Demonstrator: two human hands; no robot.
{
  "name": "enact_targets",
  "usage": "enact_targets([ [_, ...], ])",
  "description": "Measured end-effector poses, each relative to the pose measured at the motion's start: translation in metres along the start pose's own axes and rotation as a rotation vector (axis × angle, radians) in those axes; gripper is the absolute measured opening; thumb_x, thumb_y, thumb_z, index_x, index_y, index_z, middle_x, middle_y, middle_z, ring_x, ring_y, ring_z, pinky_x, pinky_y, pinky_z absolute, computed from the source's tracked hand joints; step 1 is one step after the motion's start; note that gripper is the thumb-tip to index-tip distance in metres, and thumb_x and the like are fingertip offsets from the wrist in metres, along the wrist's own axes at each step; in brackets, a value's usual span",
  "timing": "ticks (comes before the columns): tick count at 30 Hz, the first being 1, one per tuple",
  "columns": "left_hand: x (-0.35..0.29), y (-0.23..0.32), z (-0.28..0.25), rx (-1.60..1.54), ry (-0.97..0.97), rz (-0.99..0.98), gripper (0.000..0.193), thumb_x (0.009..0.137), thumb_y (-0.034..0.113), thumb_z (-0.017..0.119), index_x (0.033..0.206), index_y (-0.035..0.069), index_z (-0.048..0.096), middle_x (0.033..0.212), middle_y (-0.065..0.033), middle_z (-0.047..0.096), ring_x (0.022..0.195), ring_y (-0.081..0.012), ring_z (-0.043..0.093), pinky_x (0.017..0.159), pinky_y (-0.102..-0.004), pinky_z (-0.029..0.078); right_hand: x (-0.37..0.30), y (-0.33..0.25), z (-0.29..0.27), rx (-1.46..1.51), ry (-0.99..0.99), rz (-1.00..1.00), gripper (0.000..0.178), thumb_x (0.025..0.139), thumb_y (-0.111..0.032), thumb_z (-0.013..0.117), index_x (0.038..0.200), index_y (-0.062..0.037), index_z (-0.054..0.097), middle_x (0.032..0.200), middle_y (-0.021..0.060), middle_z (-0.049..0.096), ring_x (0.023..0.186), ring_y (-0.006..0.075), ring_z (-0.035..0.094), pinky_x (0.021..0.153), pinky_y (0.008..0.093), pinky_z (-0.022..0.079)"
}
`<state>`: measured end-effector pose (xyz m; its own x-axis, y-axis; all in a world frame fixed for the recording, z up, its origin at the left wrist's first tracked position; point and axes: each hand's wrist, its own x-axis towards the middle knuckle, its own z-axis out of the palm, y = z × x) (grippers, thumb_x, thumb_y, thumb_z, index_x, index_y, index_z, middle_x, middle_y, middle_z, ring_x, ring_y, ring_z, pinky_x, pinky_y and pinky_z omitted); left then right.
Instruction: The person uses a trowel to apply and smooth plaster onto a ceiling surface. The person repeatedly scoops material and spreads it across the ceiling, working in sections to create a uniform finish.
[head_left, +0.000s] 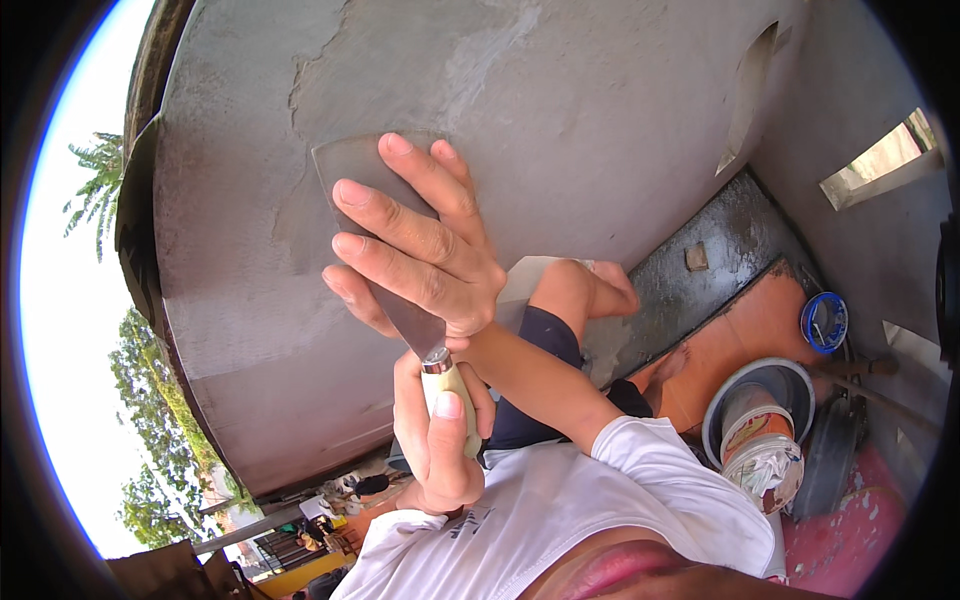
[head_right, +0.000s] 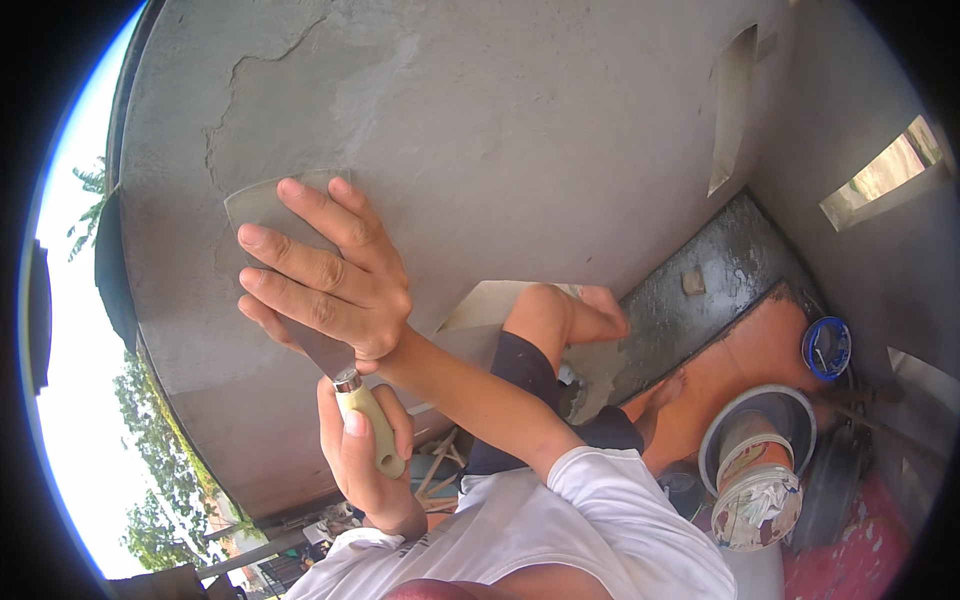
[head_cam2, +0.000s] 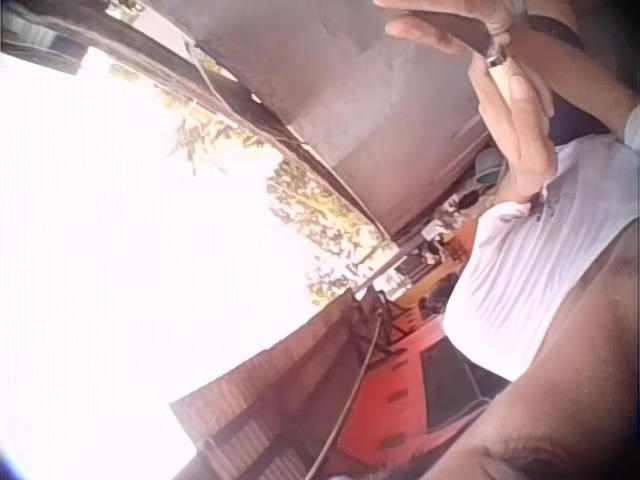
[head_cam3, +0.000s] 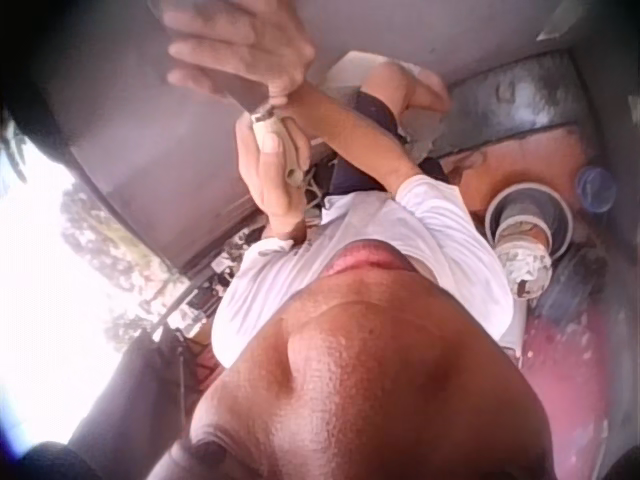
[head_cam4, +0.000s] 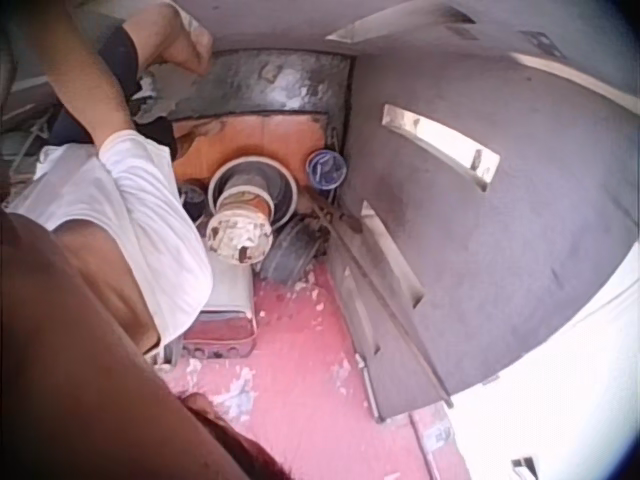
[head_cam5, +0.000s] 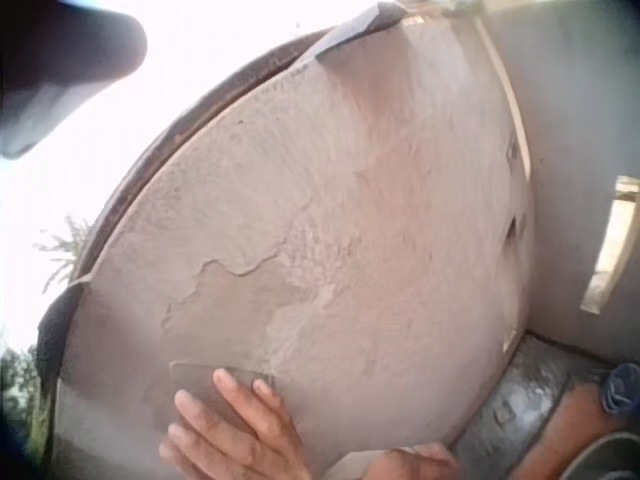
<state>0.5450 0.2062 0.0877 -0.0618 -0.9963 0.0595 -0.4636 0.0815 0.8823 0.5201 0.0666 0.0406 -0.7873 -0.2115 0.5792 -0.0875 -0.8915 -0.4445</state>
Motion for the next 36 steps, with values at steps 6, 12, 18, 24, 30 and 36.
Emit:
enact_targets([
  [6,0.013,0.006,0.016,0.035,0.096,0.002,0.054,0.096,0.040,0.043,0.122,-0.007,0.046,0.048,-0.0040,0.043,0.042,-0.0069,0.029,0.042,-0.0214,0.021,0.009,0.008,0.005,-0.019,0.100,0.049,0.027,0.079,-0.007,0.073,0.105,-0.0161,0.072,0.116,0.0030,0.072,0.124,0.0317,0.059,0.116,0.0513,0.033],
  [12,0.003,0.009,0.015,0.003,0.075,-0.017,0.056,0.097,0.042,0.044,0.125,-0.007,0.044,0.048,-0.0046,0.045,0.042,-0.0076,0.030,0.045,-0.0214,0.020,-0.005,0.007,0.007,0.037,0.102,0.036,0.027,0.080,-0.005,0.071,0.105,-0.0148,0.072,0.117,0.0040,0.072,0.125,0.0312,0.059,0.117,0.0511,0.031],
  [18,0.002,0.007,0.021,0.015,0.053,0.040,0.055,0.099,0.040,0.043,0.127,-0.007,0.042,0.049,-0.0032,0.046,0.044,-0.0076,0.032,0.046,-0.0218,0.024,0.001,0.017,0.010,0.084,0.149,-0.026,0.025,0.079,-0.004,0.071,0.103,-0.0134,0.073,0.113,0.0052,0.073,0.123,0.0307,0.060,0.117,0.0505,0.030],
  [24,0.000,0.002,0.020,0.018,0.036,0.006,0.056,0.099,0.041,0.042,0.128,-0.007,0.041,0.051,-0.0034,0.047,0.046,-0.0081,0.034,0.049,-0.0222,0.028,-0.005,0.013,0.010,0.096,0.175,0.013,0.023,0.078,-0.004,0.071,0.098,-0.0129,0.074,0.110,0.0049,0.074,0.121,0.0297,0.061,0.117,0.0494,0.031],
  [30,0.004,0.004,0.030,0.026,0.036,0.043,0.054,0.098,0.038,0.040,0.129,-0.007,0.041,0.051,-0.0033,0.046,0.048,-0.0086,0.034,0.049,-0.0233,0.027,0.005,-0.003,0.011,0.192,0.246,0.147,0.022,0.077,-0.002,0.071,0.096,-0.0125,0.074,0.106,0.0047,0.075,0.117,0.0280,0.063,0.117,0.0480,0.032],
  [36,0.008,0.000,0.029,0.012,0.022,0.063,0.053,0.098,0.036,0.039,0.129,-0.006,0.043,0.051,-0.0022,0.046,0.050,-0.0086,0.035,0.052,-0.0227,0.028,0.007,0.019,0.006,0.116,0.196,-0.027,0.020,0.076,-0.001,0.070,0.092,-0.0121,0.074,0.103,0.0047,0.075,0.114,0.0264,0.064,0.116,0.0470,0.032],
])
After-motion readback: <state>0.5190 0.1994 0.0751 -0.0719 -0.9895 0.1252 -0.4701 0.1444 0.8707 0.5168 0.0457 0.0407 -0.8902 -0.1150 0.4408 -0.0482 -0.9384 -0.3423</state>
